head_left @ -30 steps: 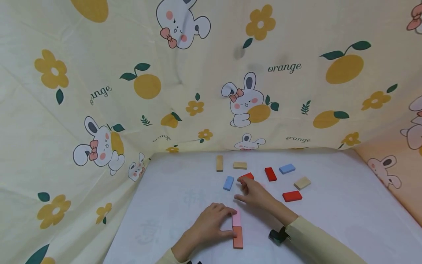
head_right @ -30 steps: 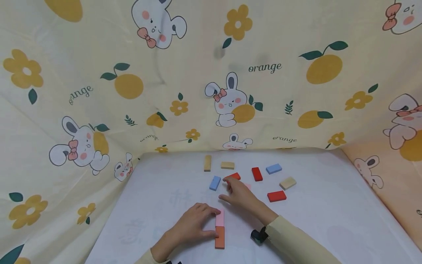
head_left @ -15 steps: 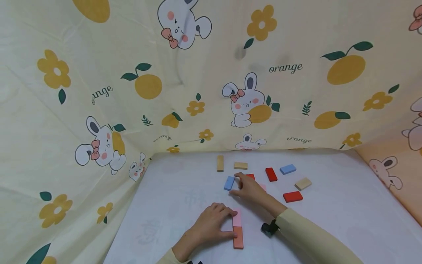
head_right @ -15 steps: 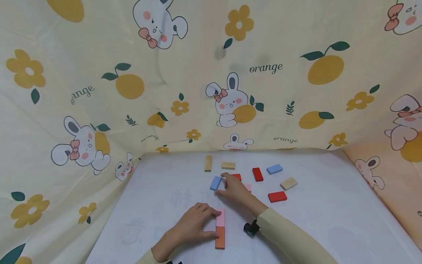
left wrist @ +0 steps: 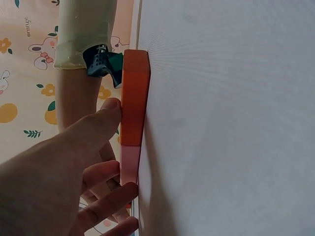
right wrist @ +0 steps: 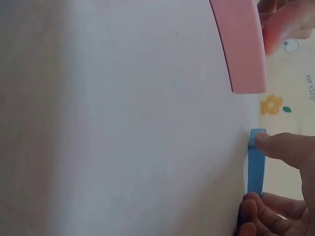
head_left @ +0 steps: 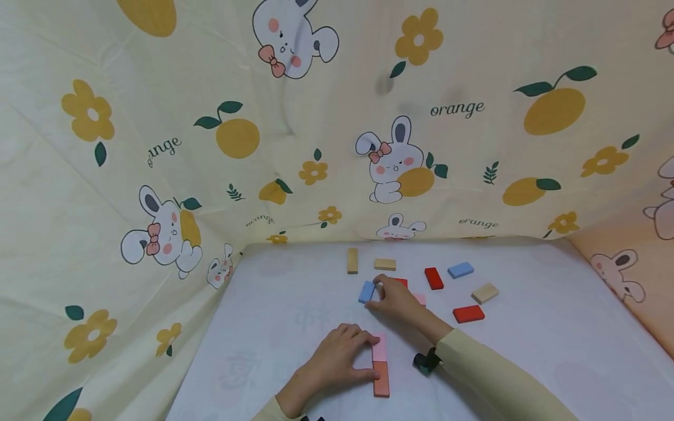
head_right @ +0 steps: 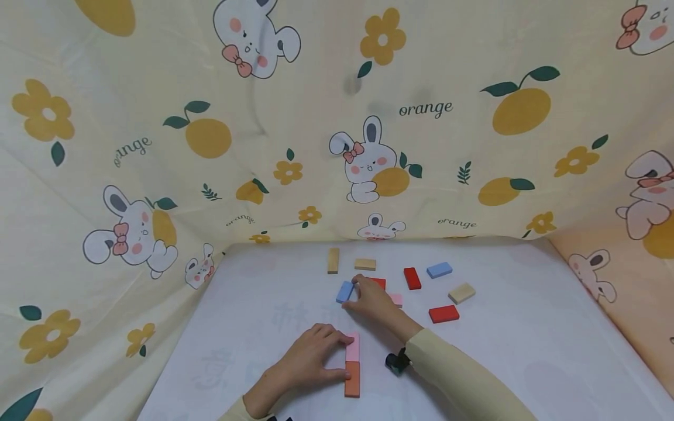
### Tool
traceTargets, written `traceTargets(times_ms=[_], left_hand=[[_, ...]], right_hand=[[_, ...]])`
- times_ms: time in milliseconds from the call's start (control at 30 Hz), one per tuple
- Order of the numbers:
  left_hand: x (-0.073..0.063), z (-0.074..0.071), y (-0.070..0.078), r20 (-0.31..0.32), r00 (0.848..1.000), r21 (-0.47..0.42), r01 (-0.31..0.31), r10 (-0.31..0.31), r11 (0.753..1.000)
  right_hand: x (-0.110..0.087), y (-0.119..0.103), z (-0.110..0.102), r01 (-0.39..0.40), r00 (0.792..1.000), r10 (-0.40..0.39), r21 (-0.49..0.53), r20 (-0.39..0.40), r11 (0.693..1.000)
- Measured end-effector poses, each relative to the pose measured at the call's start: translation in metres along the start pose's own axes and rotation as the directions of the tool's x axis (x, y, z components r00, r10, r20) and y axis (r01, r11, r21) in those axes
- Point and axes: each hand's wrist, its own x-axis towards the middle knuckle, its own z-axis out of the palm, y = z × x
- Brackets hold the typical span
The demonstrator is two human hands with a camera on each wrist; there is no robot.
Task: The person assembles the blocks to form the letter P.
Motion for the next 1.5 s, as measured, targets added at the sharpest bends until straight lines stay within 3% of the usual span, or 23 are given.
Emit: traceTargets(times_ms=[267, 567, 1033, 1500], left_hand=[[0.0, 0.001, -0.001, -0.021, 1.0, 0.012, -0.019, 0.019, 1.0], [0.0, 0.0, 0.001, -0.024, 0.999, 0.035, -0.031, 0.032, 0.999], [-0.003, -0.003, 0.005, 0.003, 1.0, 0.015, 0.013, -0.013, 1.0], [0.0, -0.001, 0.005, 0.043, 0.997, 0.005, 0.057, -0.057, 0.998]], right_hand=[[0.0, 0.013, -0.005, 0.047, 0.998, -0.049, 0.044, 0.029, 0.998], [-0.013, 0.03, -0.02, 0.194, 0.972, -0.205, 0.102, 0.113, 0.976], [-0.033, 0.039, -0.029, 0.236, 0.948, -0.25, 0.089, 0.197, 0.968], [-0.038, 0.04, -0.026, 0.264, 0.94, -0.277, 0.089, 0.198, 0.96]])
